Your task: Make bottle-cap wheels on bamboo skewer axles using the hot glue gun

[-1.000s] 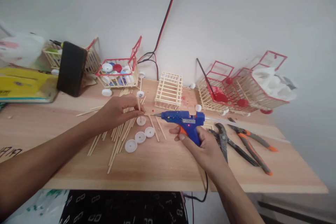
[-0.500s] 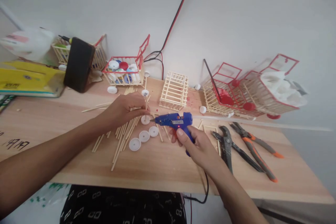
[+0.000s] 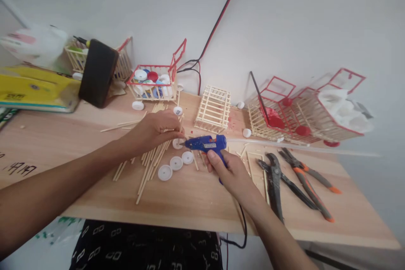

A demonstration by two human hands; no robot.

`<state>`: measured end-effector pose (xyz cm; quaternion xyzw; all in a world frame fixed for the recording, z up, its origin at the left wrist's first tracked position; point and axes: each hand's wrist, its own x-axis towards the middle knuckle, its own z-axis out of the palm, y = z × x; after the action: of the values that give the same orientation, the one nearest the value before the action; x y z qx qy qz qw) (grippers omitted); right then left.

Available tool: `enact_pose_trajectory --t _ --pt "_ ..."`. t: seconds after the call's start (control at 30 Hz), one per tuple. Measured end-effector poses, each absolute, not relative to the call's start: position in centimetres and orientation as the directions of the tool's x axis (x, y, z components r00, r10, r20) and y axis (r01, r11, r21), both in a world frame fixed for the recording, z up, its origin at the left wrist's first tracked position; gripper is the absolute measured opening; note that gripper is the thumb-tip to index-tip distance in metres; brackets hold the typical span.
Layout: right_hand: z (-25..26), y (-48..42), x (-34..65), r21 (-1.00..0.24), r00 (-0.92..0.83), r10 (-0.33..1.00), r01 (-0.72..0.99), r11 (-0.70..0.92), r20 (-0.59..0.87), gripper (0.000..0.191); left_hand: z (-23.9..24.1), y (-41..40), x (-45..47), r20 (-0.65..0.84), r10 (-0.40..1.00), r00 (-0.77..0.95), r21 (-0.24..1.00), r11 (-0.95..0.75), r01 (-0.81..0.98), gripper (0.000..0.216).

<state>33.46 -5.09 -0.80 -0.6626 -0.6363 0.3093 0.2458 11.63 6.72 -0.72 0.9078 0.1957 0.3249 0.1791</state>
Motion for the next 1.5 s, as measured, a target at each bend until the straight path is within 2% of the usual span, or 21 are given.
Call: enact_pose_trajectory --t 0.93,1.17,1.5 --pt "-0.3 -4.9 33.1 -0.481 0.04 0.999 0.876 -0.033 0.006 0.047 -0.9 6.7 11.6 0.526 0.478 0.703 0.452 -0.858 0.245 0.026" --pt "-0.4 -4.5 33.2 -0.497 0.021 1.0 0.868 -0.017 0.003 0.048 -1.1 6.7 11.7 0.538 0.47 0.7 0.448 -0.863 0.236 0.025" --pt "-0.2 -2.0 34.5 -0.547 -0.074 0.993 0.837 0.014 -0.087 0.05 -1.0 6.8 11.7 0.526 0.465 0.713 0.459 -0.86 0.222 0.029"
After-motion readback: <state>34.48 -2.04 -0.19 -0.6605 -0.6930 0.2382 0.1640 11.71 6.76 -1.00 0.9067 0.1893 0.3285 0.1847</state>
